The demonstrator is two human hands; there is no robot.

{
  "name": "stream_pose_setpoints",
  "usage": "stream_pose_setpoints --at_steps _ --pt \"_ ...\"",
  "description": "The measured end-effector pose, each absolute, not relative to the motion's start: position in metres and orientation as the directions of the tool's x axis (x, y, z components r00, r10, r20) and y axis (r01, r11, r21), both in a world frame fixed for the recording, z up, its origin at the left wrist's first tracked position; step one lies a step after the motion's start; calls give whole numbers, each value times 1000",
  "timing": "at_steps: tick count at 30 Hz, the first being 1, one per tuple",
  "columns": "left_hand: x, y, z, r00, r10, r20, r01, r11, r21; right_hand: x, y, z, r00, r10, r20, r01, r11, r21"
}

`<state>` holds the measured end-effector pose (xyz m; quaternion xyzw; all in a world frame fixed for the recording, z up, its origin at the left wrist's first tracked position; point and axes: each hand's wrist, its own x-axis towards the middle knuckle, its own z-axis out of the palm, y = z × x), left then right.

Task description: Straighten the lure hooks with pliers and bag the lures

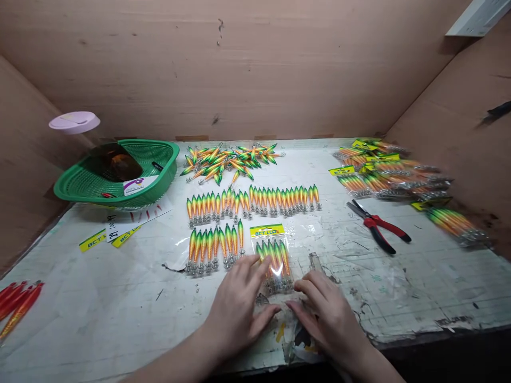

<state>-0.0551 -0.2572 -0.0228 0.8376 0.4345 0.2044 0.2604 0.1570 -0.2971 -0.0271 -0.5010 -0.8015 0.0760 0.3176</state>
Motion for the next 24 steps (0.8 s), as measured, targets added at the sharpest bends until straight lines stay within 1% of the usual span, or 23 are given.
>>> stream_pose_setpoints --at_steps 2,3,5,7,10,14,17,20,22,24 --pt "-61 -272 -23 389 921 19 627 -280 727 158 -304 -20 -316 870 378 705 482 -520" --pt "-62 -278 -24 337 940 -58 593 -164 788 156 -307 -17 -339 873 351 673 486 -558" --pt "-60 -285 -28 287 935 -207 463 54 885 148 -310 -17 -395 867 304 611 495 -618" --pt "-56 -285 -32 272 909 -315 305 229 924 138 -309 -21 -422 867 263 576 481 -661" --pt "-50 -279 -34 286 863 -417 156 387 909 126 -306 -30 -407 892 199 570 418 -707" --pt "-50 -275 -32 295 847 -442 118 427 897 120 -305 -36 -395 908 139 565 359 -743" --pt "-50 -276 -31 277 854 -440 139 417 898 117 -304 -36 -399 906 141 538 356 -764" --pt "-48 -278 -30 258 873 -413 188 374 908 119 -305 -31 -417 895 158 471 362 -805" --pt "-47 -281 -30 250 890 -382 225 330 917 132 -308 -26 -413 898 151 417 334 -846" --pt "-47 -284 -32 239 906 -350 258 288 922 156 -313 -21 -337 931 140 383 272 -883"
